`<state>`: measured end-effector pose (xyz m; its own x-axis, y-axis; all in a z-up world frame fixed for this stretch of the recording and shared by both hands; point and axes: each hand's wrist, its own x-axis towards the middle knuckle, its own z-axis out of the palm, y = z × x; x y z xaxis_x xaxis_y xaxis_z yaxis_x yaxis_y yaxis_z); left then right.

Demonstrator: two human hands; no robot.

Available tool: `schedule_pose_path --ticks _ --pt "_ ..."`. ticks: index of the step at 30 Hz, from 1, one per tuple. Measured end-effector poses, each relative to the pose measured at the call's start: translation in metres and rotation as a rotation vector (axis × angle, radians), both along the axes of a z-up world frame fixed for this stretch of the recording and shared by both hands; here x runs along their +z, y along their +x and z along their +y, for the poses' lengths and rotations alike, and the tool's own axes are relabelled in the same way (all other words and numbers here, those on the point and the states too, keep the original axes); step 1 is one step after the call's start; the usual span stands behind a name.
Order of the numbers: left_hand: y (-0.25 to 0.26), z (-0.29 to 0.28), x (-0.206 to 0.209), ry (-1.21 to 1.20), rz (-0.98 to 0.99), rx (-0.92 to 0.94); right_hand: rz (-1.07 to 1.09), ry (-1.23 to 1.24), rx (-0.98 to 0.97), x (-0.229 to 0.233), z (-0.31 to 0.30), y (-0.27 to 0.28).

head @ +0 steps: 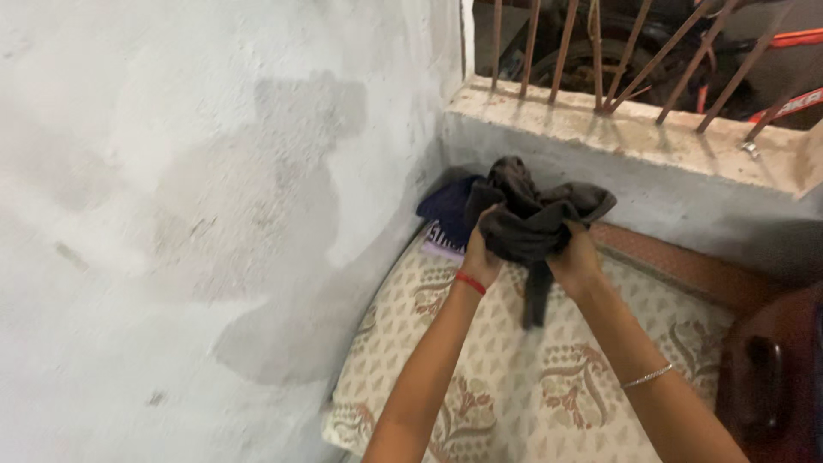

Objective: The person opens a suitcase and removes clothing by hand, placing the items on a bed one by one.

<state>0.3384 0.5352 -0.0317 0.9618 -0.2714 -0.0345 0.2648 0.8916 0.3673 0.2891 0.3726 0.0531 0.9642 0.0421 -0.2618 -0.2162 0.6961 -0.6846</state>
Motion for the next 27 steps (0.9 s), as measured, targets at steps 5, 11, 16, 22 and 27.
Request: schedule_pose_path --ticks 5,11,16,22,27 --pt "0.064 -0.011 0.053 -0.076 -0.101 -0.094 -0.240 0.194 0.049 0.016 -0.017 0.071" --pt "0.134 -0.007 0.020 0.333 0.018 0.176 -0.099 -0.347 -0.051 0.001 -0.031 0.119" --pt "0.165 0.020 -0.125 1.165 0.073 0.220 0.442 -0.393 -0.026 -0.134 -0.068 0.137" --pt "0.127 -0.017 -0.207 1.455 -0.051 0.348 0.381 -0.305 0.005 -0.265 -0.067 0.123" --pt "0.074 -0.051 -0.179 1.497 -0.172 0.422 0.249 -0.333 0.043 -0.238 -0.053 0.104"
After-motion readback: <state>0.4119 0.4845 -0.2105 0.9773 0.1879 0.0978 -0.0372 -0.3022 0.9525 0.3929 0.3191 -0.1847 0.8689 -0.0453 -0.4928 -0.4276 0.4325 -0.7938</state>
